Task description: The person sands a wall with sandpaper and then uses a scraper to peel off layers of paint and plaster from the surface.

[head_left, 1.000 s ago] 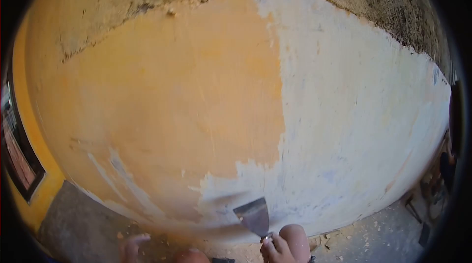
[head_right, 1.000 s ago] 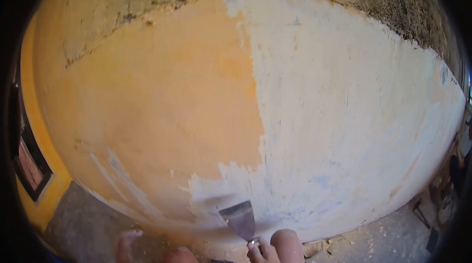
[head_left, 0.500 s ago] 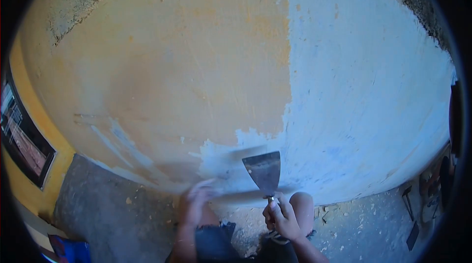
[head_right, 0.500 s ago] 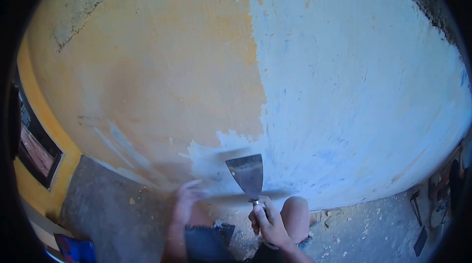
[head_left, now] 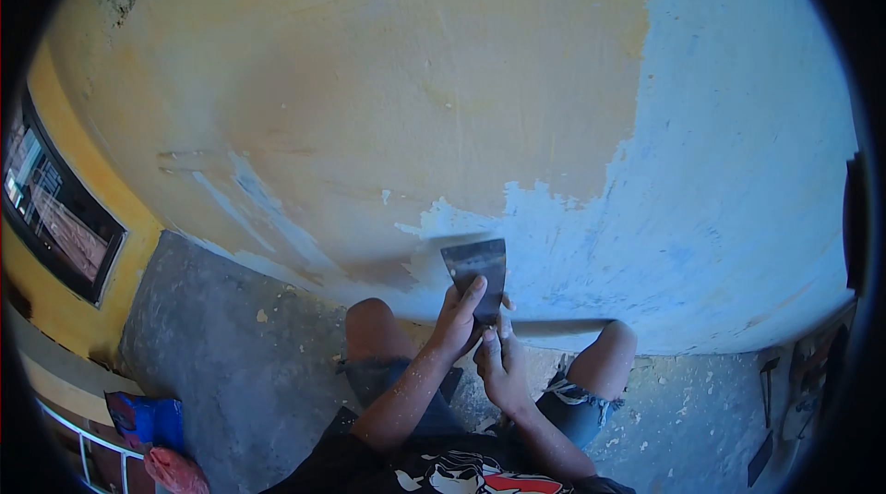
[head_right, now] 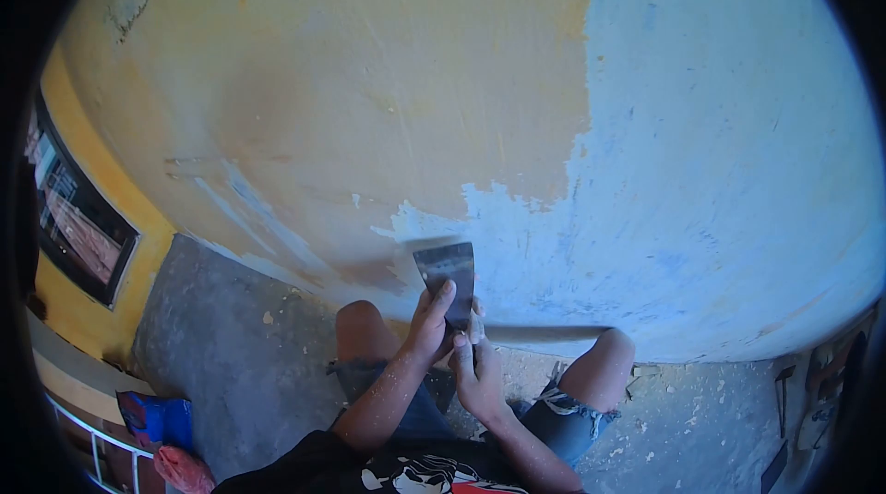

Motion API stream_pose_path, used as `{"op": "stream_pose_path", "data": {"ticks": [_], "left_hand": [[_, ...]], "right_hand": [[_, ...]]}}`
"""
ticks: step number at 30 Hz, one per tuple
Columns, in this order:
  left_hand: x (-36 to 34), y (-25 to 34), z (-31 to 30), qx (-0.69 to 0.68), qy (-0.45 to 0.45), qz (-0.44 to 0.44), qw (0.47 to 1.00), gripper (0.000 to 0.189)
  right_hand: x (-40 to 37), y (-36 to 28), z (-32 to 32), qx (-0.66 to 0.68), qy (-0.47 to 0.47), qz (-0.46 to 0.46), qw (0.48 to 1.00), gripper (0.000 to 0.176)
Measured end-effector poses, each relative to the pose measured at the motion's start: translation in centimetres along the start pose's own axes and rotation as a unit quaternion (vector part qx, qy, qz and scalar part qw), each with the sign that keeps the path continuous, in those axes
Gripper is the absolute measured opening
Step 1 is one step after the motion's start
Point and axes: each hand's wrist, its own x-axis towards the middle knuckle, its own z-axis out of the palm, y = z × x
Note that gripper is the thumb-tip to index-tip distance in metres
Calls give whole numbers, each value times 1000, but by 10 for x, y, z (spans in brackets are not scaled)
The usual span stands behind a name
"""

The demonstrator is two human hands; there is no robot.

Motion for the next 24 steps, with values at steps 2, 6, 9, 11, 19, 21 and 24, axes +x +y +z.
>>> {"op": "stream_pose_path", "data": {"ticks": [2,6,9,11,19,21,24], "left_hand": [[6,12,4,-11,-18,14,1000,38],[16,14,4,-14,-5,32,999,39],[19,13,5,6,-2,30,1000,37],[23,12,8,13,2,45,999,35],[15,20,27,29,74,50,996,33],[18,22,22,63,59,45,995,37],[15,32,30,64,69,35,995,36]], "right_hand": [[8,-8,6,-13,-1,-9,1000,27],[21,-6,8,-75,6,-38,996,27],[20,-6,11,-44,18,-39,998,28],[22,-19,10,-36,24,-34,998,28],[10,-10,7,-48,37,-3,998,27],[13,-14,9,-42,35,-5,998,27],[17,-37,13,-16,10,10,1000,28]]}}
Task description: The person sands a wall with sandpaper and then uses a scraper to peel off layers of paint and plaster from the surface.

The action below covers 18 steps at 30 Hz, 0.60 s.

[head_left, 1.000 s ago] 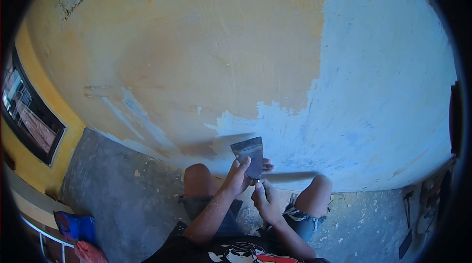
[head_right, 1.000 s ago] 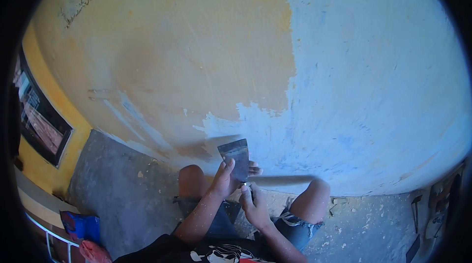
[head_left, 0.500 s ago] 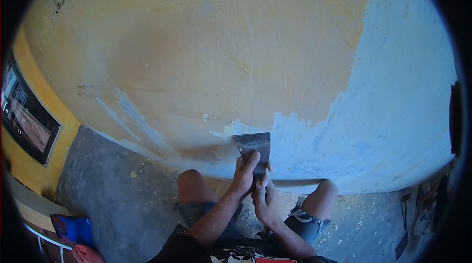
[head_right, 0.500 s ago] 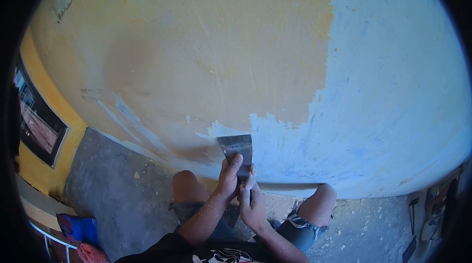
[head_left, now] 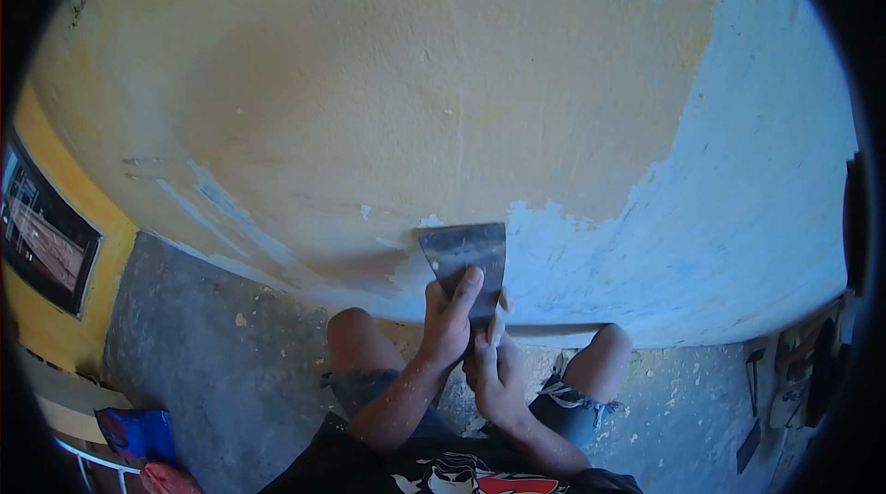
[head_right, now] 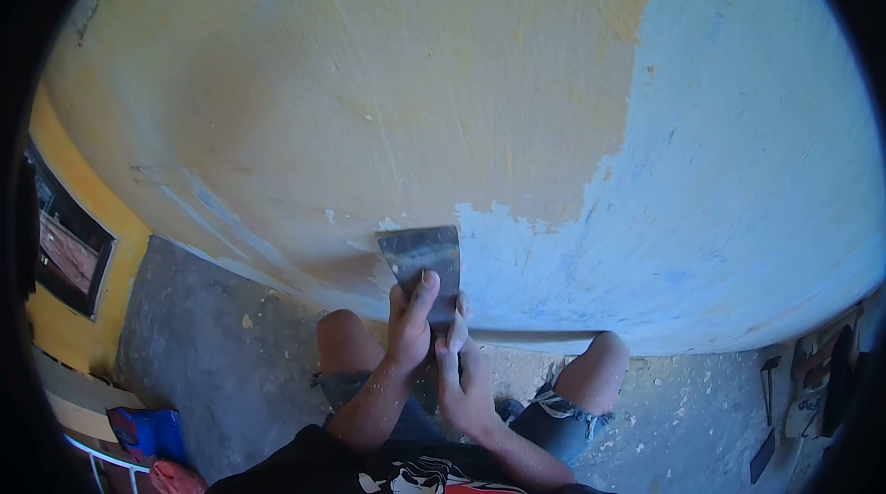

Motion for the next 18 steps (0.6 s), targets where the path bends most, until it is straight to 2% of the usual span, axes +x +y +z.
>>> {"op": "stream_pose_path", "data": {"ticks": [2,3,5,6,9,11,12,13,15,17,18], "left_hand": [[-3,-6,-4,6,-17,-19,1000,36],[-3,-12,-1,10,-10,17,1000,37],[2,-12,-4,13,-13,-5,1000,37],[3,-10,-5,10,-8,-17,1000,37],[8,-4,-3,-8,-27,19,999,37],[-3,-7,-1,-32,-26,2,999,33],[-1,-16,1,-27,16,30,999,33],[1,-9,2,-24,15,23,999,33],[12,10,4,-21,-31,27,999,31],[9,13,9,-54,-26,52,997,31],[2,8,5,-55,-15,17,998,32]], "right_hand": [[-12,8,-1,21,7,19,1000,29],[-13,10,-3,42,16,45,998,29],[-10,13,-4,31,17,54,998,29],[-5,7,-3,21,15,48,999,29],[-3,-1,-1,40,-1,46,998,28],[-11,5,-3,21,9,28,999,28],[-11,-3,-2,29,16,60,998,27],[-9,-5,-2,33,21,63,997,27],[5,-17,-2,-14,-2,25,1000,27],[3,-20,1,-19,-9,12,1000,27],[-3,-9,1,-12,2,16,1000,27]]}}
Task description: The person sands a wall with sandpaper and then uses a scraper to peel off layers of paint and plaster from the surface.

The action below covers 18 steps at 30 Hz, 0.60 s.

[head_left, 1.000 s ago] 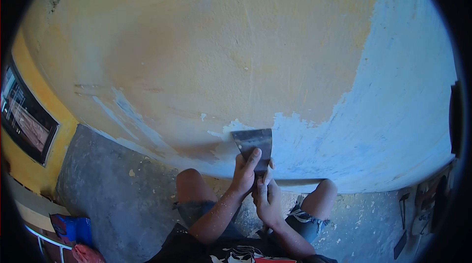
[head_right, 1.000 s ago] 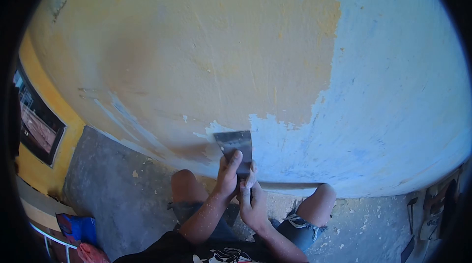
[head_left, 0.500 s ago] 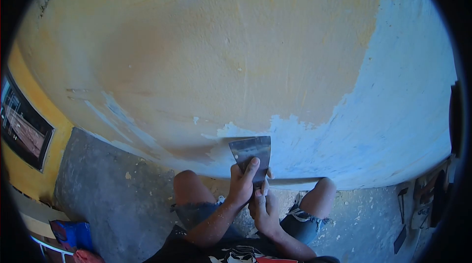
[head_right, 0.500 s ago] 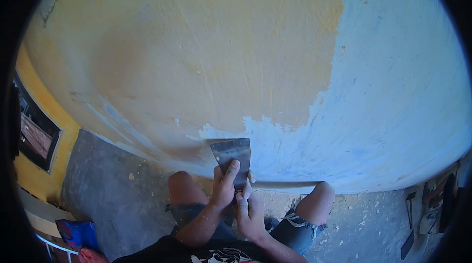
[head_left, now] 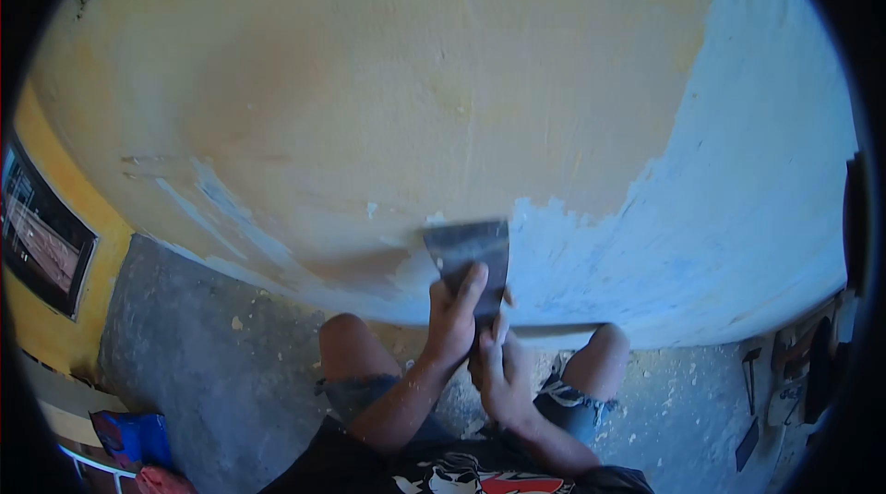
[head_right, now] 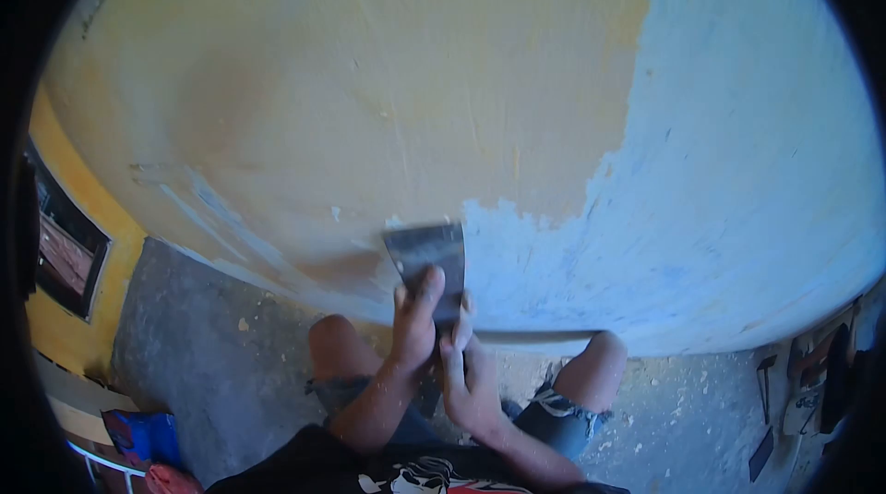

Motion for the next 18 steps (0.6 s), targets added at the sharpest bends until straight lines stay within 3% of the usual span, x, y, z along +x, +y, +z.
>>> {"op": "stream_pose_path", "data": {"ticks": [1,3,6,7,11,12,15,18], "left_hand": [[-6,-5,-4,1,12,-36,999,32],[0,-11,-3,11,25,-3,1000,33],[9,7,1,1,-2,7,1000,33],[17,12,1,13,-24,50,998,34],[-9,-7,-17,20,3,-36,999,34],[-8,-15,-13,28,42,2,999,34],[-1,-1,-18,41,12,-25,999,34],[-7,0,-21,36,14,-21,999,33]], "right_hand": [[-5,7,0,9,12,3,1000,27],[2,7,0,35,11,34,999,27],[13,-3,5,-26,-13,-59,998,21],[7,-1,8,-27,-13,-52,998,21],[1,20,13,26,-6,-63,998,23],[1,28,11,23,-3,-64,998,23],[6,31,17,-8,24,-58,998,23],[6,17,21,40,-19,-35,998,23]]}}
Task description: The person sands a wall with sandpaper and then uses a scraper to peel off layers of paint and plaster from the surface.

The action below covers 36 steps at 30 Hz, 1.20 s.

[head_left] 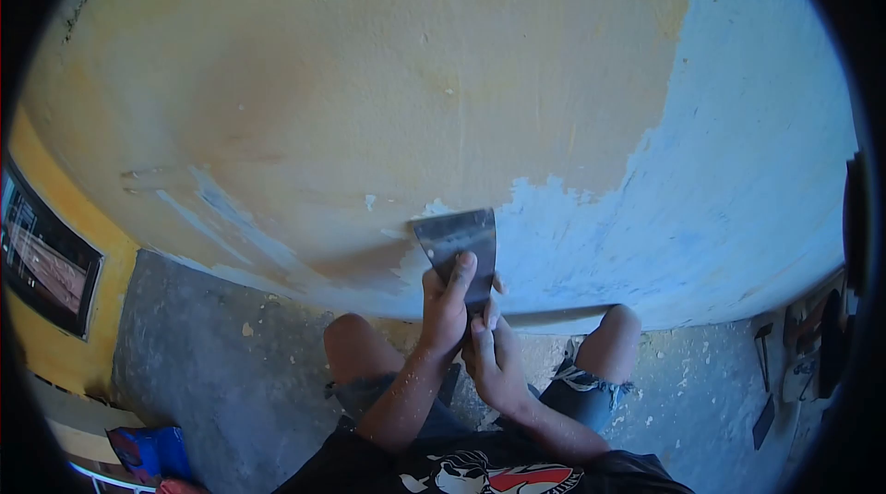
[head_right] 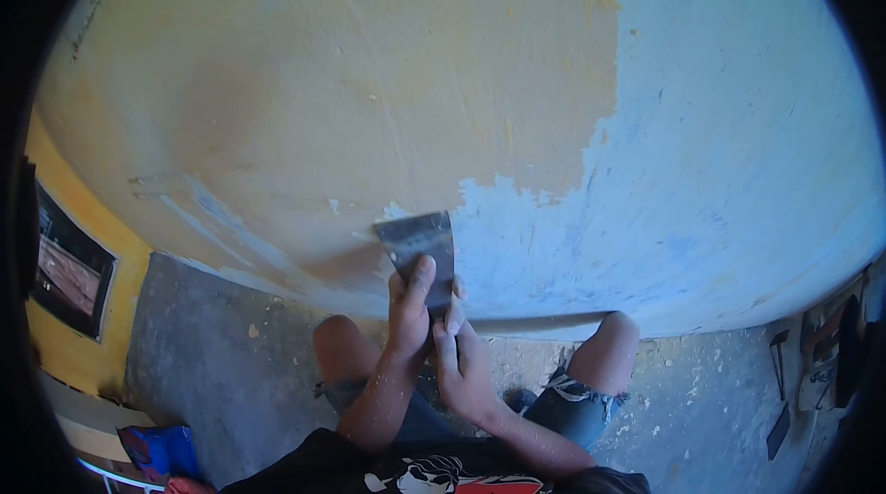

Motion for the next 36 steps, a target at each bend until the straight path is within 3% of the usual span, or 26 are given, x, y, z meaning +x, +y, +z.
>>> {"op": "stream_pose_path", "data": {"ticks": [13,18,19,20,23,27,29,30,36], "left_hand": [[2,-9,-8,-7,15,23,1000,32],[13,3,-14,-13,6,86,996,31],[5,1,-16,-6,11,51,999,31],[0,-2,-19,2,16,16,1000,31],[7,-4,-20,17,31,45,998,31],[13,20,-16,-28,-5,100,995,29],[4,3,-30,26,25,34,999,33],[1,2,-24,37,30,54,997,32],[8,14,-21,-5,30,90,995,32]], "right_hand": [[1,23,0,-54,15,-12,998,26],[12,10,8,-129,11,-42,991,27],[10,11,8,-131,8,-52,990,27],[2,19,8,-98,10,-38,994,27],[6,14,13,-60,28,-2,998,27],[15,-12,22,-61,-24,-18,998,24],[4,9,22,-27,9,-11,1000,26],[9,7,23,-27,10,-18,999,26],[19,-20,24,-125,-5,-44,991,27]]}}
